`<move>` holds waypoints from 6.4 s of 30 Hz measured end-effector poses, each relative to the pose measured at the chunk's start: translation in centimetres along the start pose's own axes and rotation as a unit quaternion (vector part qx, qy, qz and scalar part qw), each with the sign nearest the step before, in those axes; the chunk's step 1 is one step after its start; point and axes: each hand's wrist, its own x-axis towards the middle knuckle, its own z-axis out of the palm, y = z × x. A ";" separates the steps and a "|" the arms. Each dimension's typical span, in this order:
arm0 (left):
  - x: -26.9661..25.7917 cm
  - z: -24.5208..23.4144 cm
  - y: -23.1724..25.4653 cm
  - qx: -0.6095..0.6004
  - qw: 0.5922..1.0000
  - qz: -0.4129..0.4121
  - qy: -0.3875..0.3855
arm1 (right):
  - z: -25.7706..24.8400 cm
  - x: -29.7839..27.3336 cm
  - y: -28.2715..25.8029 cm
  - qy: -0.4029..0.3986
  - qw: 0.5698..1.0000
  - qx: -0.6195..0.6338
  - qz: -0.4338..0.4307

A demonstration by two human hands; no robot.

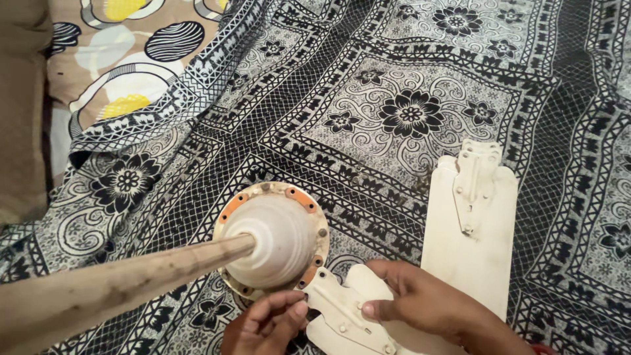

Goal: The person assembles an electric fan by inserting a metal rod into the motor housing, fitting the plastic fan cap over the rod, and then attaching a fan blade to the motor housing using screws and a screwdriver. The person repeats the blade attachment process for additional blades.

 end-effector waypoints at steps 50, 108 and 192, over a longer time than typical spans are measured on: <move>-3.5 2.1 4.6 0.429 0.764 0.444 0.186 | 2.1 0.2 -1.4 0.178 0.934 -0.308 -0.016; -4.3 1.3 5.1 0.513 0.660 0.528 0.152 | 4.4 -0.2 -2.5 0.194 0.896 -0.399 0.002; -3.7 3.4 0.5 0.383 0.772 0.447 0.239 | 4.8 -0.2 -0.7 0.248 0.774 -0.505 -0.290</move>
